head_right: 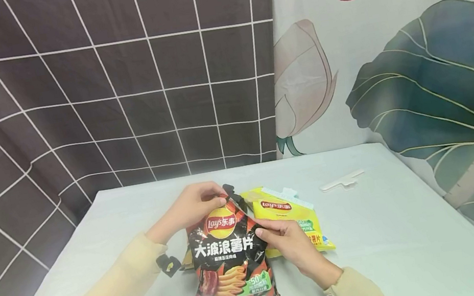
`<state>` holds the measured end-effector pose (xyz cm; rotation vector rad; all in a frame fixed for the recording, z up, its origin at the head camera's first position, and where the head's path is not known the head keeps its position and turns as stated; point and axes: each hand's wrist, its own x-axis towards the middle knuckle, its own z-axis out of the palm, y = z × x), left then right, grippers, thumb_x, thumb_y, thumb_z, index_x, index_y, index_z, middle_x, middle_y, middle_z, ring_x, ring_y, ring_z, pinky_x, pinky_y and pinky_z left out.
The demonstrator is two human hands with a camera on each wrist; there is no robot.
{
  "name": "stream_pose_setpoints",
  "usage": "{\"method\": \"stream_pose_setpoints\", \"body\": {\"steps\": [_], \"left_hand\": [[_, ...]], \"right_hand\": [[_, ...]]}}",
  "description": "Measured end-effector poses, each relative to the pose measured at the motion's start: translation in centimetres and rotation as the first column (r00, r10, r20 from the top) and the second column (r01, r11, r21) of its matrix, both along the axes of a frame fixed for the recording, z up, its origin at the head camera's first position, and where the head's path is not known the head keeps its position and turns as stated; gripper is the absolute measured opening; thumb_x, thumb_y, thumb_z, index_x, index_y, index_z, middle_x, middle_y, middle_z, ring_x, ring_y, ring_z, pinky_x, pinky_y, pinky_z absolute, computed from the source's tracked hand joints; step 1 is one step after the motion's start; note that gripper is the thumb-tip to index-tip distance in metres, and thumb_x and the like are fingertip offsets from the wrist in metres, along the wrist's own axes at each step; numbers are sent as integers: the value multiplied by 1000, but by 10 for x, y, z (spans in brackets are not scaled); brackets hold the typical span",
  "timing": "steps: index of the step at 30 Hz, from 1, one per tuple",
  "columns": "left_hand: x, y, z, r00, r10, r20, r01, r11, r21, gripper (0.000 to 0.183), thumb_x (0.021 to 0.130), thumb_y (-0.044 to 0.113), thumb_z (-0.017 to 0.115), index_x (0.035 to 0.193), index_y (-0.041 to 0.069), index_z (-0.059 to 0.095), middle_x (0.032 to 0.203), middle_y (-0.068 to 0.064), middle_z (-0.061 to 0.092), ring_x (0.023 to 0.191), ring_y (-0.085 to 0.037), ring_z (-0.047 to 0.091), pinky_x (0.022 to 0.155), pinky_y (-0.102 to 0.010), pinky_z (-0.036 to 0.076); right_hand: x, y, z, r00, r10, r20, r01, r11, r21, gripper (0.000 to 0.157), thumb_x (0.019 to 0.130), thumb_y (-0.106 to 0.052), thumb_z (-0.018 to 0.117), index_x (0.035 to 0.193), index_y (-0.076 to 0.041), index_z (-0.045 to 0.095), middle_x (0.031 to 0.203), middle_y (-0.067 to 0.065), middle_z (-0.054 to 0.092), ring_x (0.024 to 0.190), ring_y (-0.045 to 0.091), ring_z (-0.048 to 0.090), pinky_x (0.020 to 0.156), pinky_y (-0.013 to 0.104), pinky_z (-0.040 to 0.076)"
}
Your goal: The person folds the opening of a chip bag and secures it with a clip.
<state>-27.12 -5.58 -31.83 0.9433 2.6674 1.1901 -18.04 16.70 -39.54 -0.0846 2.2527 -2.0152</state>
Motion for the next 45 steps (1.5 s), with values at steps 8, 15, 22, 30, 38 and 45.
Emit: {"method": "stream_pose_setpoints", "body": {"steps": [8,15,22,30,38,45], "left_hand": [[1,-2,2,999,-51,-13,51,999,-2,15,94,13,62,104,12,72,105,-4,70,90,-12,63,77,-26,51],[0,-3,1,998,-57,-16,56,998,-22,19,95,9,58,100,18,74,108,-2,71,89,-10,62,77,-26,50],[1,-4,2,997,-82,11,83,997,-10,21,95,7,56,93,17,74,102,-2,72,78,-8,59,70,-24,49],[4,-5,3,995,-85,53,86,996,-5,23,96,5,54,91,16,74,100,-4,72,52,-11,39,53,-23,40],[4,-5,2,997,-69,28,70,997,-20,31,92,-2,50,88,15,75,99,-4,73,61,-10,49,61,-22,43],[3,-5,1,998,-58,34,59,998,-28,32,90,-2,49,90,14,76,100,-5,73,52,-10,40,52,-21,38]], "right_hand": [[3,-1,0,1000,-17,-26,18,1000,2,42,92,-19,64,132,-6,57,137,23,53,107,26,66,85,32,56],[3,-4,-1,998,-55,-37,55,998,10,37,90,-14,65,127,-7,62,134,18,56,106,24,66,82,28,57],[4,-5,-1,996,-67,-65,70,996,51,33,89,-12,67,121,-9,67,130,11,61,116,27,61,86,26,55],[3,-6,-1,990,-83,-117,95,990,103,29,87,-10,68,115,-10,71,126,7,65,124,25,56,94,23,50],[3,-5,-1,989,-76,-128,91,989,117,27,87,-6,67,114,-9,71,126,9,64,124,25,56,94,19,49],[4,-4,0,992,-63,-106,75,991,114,27,86,-7,68,113,-7,71,130,12,61,124,25,56,96,23,49]]}}
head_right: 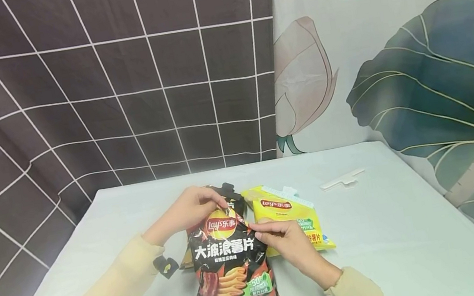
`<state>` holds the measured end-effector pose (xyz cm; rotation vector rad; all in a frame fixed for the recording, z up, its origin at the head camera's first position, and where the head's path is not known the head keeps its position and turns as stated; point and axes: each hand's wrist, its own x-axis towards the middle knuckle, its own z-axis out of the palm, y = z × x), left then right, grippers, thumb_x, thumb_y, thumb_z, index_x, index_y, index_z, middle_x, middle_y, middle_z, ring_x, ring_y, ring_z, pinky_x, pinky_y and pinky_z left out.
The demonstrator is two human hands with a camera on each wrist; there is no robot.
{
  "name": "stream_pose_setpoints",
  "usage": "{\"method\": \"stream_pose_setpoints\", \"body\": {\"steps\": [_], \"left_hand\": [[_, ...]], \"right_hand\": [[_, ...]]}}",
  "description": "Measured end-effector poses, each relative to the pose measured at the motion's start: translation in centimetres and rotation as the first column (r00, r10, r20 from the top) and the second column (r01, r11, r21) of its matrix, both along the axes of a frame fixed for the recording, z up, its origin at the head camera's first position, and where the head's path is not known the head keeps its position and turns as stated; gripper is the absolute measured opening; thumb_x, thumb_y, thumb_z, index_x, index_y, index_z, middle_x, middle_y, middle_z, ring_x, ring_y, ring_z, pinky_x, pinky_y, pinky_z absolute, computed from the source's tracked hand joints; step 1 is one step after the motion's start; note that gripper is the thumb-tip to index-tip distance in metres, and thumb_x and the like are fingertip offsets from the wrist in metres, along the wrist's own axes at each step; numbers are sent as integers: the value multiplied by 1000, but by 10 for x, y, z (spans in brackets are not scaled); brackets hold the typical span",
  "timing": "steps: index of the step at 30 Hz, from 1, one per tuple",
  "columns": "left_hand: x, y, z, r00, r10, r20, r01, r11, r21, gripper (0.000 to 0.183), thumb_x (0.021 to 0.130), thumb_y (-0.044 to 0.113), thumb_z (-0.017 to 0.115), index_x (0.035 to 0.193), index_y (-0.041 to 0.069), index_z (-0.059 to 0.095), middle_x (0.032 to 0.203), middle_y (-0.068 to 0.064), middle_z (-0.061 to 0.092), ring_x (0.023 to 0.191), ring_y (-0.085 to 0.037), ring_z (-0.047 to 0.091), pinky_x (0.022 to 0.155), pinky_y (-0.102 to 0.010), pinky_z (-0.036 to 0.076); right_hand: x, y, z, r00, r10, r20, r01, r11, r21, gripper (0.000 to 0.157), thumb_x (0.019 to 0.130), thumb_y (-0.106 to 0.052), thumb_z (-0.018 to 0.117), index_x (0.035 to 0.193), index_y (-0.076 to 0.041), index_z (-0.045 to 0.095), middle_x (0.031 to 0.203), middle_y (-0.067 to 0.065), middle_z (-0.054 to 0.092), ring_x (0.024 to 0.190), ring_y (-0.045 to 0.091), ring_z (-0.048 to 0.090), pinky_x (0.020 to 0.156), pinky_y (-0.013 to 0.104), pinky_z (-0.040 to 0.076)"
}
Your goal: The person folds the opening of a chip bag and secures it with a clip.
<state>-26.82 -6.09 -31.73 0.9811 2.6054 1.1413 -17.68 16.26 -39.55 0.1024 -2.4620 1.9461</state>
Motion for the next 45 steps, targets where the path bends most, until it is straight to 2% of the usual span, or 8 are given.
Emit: {"method": "stream_pose_setpoints", "body": {"steps": [9,14,20,26,32,37,41,45], "left_hand": [[2,1,2,999,11,30,-11,1000,2,31,90,-2,49,90,13,77,100,-6,73,48,-10,36,48,-21,34],[2,0,1,1000,8,16,-7,1000,-11,28,87,-1,53,91,13,77,99,-5,72,55,-10,43,53,-21,38],[3,0,1,998,35,42,-35,999,-7,20,89,8,58,91,15,76,96,0,72,66,-11,51,63,-24,44],[6,2,1,998,57,13,-56,998,-30,11,88,23,68,93,17,76,93,2,71,79,-10,56,72,-26,48],[8,2,-2,998,45,-44,-47,998,-50,12,89,20,68,99,17,74,102,0,71,79,-9,56,72,-26,47],[6,2,-5,996,37,-82,-41,998,-46,13,90,17,67,101,18,73,106,0,71,86,-9,59,78,-28,49],[6,2,-6,993,29,-113,-32,999,-28,16,89,14,66,104,17,71,108,0,71,94,-13,62,84,-31,49],[6,2,-7,992,30,-124,-33,999,-20,16,89,12,65,105,17,70,110,0,71,100,-15,63,88,-33,50]], "right_hand": [[1,2,-1,1000,14,13,-14,1000,20,29,86,-16,71,114,-9,71,133,10,60,129,26,52,96,20,48],[1,1,-2,1000,-10,20,9,999,50,30,86,-23,72,114,-14,72,131,7,61,128,24,53,101,30,47],[1,-1,-1,999,-40,23,38,998,49,30,88,-29,69,114,-13,72,128,6,64,126,24,55,105,40,44],[0,-3,0,996,-59,71,60,998,-11,28,87,-24,71,112,-13,73,121,3,68,120,20,59,96,27,50],[0,-4,2,994,-47,103,55,996,-75,30,87,-15,70,115,-5,68,107,8,70,96,13,64,80,21,53],[-1,-4,1,994,-41,103,50,995,-90,31,87,-13,70,115,-3,66,102,7,67,90,11,63,78,21,53],[-1,-3,0,997,-29,75,33,998,-53,30,87,-14,70,115,-4,66,103,8,67,91,10,62,79,20,53],[-1,1,-1,1000,3,-27,-1,997,76,24,90,-19,66,113,-11,68,110,5,69,98,10,64,83,19,52]]}}
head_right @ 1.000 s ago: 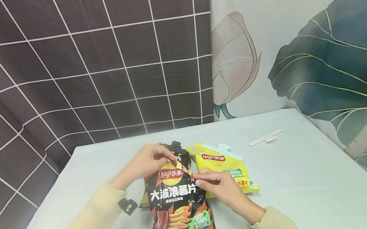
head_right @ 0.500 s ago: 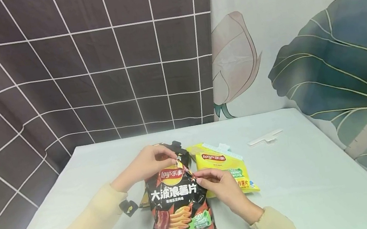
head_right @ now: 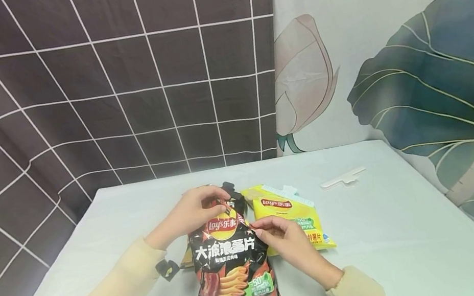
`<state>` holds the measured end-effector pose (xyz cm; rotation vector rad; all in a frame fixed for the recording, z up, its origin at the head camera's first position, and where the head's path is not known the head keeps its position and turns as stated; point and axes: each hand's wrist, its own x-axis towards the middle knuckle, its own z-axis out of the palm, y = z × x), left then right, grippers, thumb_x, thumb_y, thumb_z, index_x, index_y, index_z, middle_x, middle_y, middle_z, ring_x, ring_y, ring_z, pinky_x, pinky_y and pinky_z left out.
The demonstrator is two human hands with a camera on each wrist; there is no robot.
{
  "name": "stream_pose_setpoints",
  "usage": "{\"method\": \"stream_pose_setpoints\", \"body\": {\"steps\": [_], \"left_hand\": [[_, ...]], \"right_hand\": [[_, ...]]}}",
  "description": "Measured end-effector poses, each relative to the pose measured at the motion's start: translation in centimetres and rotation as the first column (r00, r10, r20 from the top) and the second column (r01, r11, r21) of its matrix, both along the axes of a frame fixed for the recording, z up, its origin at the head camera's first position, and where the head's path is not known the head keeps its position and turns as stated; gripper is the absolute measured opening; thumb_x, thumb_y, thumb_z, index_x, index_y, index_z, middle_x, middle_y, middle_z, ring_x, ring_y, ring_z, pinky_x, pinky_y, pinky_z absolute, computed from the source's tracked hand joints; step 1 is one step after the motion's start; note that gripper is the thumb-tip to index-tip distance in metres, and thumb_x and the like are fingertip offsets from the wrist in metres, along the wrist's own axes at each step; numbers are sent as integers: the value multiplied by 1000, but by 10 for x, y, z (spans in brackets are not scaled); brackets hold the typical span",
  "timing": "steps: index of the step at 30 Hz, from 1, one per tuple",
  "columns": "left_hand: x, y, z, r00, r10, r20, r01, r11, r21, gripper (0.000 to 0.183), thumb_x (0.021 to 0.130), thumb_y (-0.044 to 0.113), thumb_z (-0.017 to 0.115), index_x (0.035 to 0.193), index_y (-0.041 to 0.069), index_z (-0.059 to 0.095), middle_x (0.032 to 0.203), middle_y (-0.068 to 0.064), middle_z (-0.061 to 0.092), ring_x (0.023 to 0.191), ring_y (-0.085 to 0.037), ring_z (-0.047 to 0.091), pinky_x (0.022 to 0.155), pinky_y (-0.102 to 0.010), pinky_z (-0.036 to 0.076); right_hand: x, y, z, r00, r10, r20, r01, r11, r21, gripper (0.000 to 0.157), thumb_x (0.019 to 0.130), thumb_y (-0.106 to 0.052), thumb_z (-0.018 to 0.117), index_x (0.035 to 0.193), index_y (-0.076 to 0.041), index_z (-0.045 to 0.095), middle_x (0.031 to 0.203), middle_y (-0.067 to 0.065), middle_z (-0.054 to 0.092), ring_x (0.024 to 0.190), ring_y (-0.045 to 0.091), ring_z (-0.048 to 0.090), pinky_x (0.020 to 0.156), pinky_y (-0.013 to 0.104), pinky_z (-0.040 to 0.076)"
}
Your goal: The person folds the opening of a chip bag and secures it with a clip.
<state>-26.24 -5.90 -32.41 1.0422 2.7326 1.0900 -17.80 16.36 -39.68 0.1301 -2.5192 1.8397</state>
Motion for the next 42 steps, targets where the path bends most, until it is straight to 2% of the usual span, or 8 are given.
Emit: {"method": "stream_pose_setpoints", "body": {"steps": [5,9,13,17,21,24,36,42], "left_hand": [[0,0,0,1000,7,1,-7,1000,-9,14,90,14,65,103,18,71,109,0,70,95,-14,61,85,-32,50],[1,1,0,1000,7,-4,-7,1000,-18,13,90,15,66,102,18,71,109,0,71,97,-14,61,86,-33,50],[2,1,0,1000,14,-3,-14,1000,-22,13,90,15,66,102,19,72,109,0,71,96,-15,61,85,-33,50],[2,1,-1,1000,24,3,-24,1000,-13,14,90,15,66,103,18,71,110,-1,70,98,-16,60,86,-35,50],[2,1,-2,999,24,26,-24,1000,9,17,91,14,65,107,17,69,114,-2,69,106,-19,61,91,-39,51],[3,1,-2,999,23,46,-24,1000,17,20,91,14,65,110,17,67,118,-3,67,113,-21,60,95,-41,50],[4,0,-4,997,14,73,-17,999,38,27,91,14,65,118,16,63,124,-6,64,119,-23,58,97,-42,49],[5,0,-5,999,9,52,-11,999,44,26,91,13,65,116,16,64,121,-4,65,116,-21,59,95,-40,50]], "right_hand": [[0,7,2,981,65,-180,-37,987,154,19,95,-21,60,110,-15,70,111,3,70,99,9,65,81,21,54],[-3,16,4,927,151,-345,-56,961,272,17,94,-14,61,108,-13,71,108,3,71,92,7,65,75,22,57],[-7,26,9,808,257,-530,-6,903,429,21,87,-1,66,106,-11,71,105,1,70,90,10,66,74,23,57],[-13,41,14,667,368,-648,149,786,600,30,77,2,74,104,-9,70,102,2,69,87,14,65,72,26,57],[-23,60,16,583,448,-678,266,683,680,35,71,2,76,104,-7,71,98,3,68,85,15,64,70,28,57],[-30,75,14,592,458,-663,298,640,708,35,70,3,78,103,-7,71,97,4,68,85,16,63,71,30,57],[-54,128,1,707,424,-567,398,424,814,38,71,-1,80,107,-6,70,103,15,67,91,31,62,72,45,56],[-67,152,-5,744,391,-542,417,364,833,36,74,-3,78,108,-4,70,105,18,64,93,35,59,73,50,54]]}}
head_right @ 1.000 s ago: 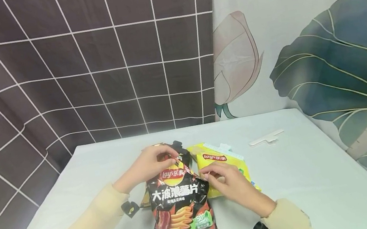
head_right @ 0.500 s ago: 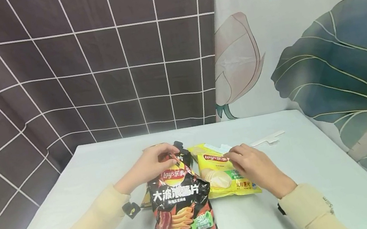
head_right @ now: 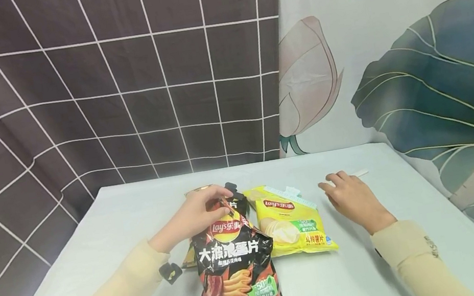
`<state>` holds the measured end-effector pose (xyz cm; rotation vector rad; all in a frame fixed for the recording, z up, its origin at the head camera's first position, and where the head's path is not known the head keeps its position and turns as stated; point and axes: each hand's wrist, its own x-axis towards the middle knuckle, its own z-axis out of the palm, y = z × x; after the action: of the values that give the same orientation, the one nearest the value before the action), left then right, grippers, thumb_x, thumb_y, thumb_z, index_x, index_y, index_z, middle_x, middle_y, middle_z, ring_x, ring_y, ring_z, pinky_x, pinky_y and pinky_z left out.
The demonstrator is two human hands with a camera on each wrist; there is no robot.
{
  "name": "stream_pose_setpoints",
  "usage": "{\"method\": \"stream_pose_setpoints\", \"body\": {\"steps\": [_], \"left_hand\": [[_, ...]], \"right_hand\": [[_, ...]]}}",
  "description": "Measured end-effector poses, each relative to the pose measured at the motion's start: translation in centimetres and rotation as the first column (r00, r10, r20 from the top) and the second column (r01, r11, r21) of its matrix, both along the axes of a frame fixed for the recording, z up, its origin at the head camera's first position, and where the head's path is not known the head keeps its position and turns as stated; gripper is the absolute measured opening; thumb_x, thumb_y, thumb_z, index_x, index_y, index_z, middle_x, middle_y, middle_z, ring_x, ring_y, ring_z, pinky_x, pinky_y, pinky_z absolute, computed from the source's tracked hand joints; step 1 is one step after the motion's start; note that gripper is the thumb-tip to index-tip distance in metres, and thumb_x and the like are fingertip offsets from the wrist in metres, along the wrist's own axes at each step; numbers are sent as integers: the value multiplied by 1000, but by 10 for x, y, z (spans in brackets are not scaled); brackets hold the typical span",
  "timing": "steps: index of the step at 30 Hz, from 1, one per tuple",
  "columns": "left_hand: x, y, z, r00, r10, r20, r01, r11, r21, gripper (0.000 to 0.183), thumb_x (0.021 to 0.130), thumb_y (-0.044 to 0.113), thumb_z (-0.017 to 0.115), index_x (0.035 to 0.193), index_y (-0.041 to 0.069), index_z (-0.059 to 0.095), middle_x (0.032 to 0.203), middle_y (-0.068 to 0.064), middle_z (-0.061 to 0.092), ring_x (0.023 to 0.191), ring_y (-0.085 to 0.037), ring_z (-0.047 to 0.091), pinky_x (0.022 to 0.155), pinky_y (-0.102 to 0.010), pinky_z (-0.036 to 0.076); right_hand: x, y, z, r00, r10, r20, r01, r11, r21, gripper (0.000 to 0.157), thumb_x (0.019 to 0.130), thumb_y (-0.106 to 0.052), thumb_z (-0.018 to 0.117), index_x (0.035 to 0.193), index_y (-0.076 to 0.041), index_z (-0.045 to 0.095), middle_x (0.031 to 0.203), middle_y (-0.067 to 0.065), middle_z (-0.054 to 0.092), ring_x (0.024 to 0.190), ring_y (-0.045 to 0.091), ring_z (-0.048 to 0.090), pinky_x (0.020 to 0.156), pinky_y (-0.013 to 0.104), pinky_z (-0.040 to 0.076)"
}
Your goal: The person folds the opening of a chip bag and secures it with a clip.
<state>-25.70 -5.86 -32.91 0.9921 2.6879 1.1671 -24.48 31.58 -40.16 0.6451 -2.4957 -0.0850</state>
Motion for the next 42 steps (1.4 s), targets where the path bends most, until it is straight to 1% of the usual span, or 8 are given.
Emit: {"method": "stream_pose_setpoints", "body": {"steps": [6,10,15,18,28,33,39,42], "left_hand": [[2,0,1,1000,11,12,-11,1000,0,25,91,13,65,116,18,64,122,-3,64,119,-22,58,98,-42,48],[2,0,1,1000,8,9,-8,1000,4,25,91,13,65,116,17,64,122,-3,64,119,-22,58,98,-43,48],[2,0,0,1000,6,3,-6,1000,5,25,91,13,65,115,17,64,121,-3,65,117,-21,58,98,-42,48],[2,1,0,1000,7,5,-7,1000,5,25,91,13,66,115,17,65,121,-3,65,117,-21,58,98,-42,48],[2,0,1,999,18,31,-18,1000,-11,24,92,16,65,116,16,66,123,-3,65,116,-19,57,94,-39,47],[2,0,1,999,23,39,-22,1000,-17,23,92,16,65,115,17,67,123,-3,64,108,-17,57,86,-36,45],[1,0,0,999,25,33,-24,1000,-17,22,91,16,65,113,17,68,123,-4,64,112,-18,57,89,-37,47],[1,0,1,999,25,25,-25,1000,-17,22,91,16,65,113,17,68,122,-4,65,110,-18,57,87,-36,46]], "right_hand": [[-10,21,-5,998,-65,4,65,998,17,36,74,-3,76,109,-3,68,107,21,63,94,38,58,72,52,53],[-13,31,-7,992,-118,34,117,993,22,36,74,-2,76,109,-2,67,107,23,62,90,41,58,70,52,53],[-15,39,-9,973,-205,107,203,979,36,39,75,-4,78,112,-1,66,111,26,61,87,47,59,72,55,54],[-16,42,-12,959,-237,154,234,971,39,39,76,-5,78,113,-1,66,113,26,60,90,47,59,75,56,53],[-15,49,-22,937,-276,216,287,958,-22,35,73,1,78,107,-1,68,111,29,57,94,48,58,79,57,52],[-19,50,-24,927,-254,275,278,959,-51,34,75,3,76,108,1,67,112,31,55,93,46,59,80,56,53],[-23,51,-24,915,-230,331,262,964,-53,33,78,4,73,110,1,67,109,29,55,87,41,62,78,51,55],[-25,51,-25,913,-227,338,259,964,-52,32,78,4,73,109,1,67,106,28,56,85,39,62,78,50,55]]}}
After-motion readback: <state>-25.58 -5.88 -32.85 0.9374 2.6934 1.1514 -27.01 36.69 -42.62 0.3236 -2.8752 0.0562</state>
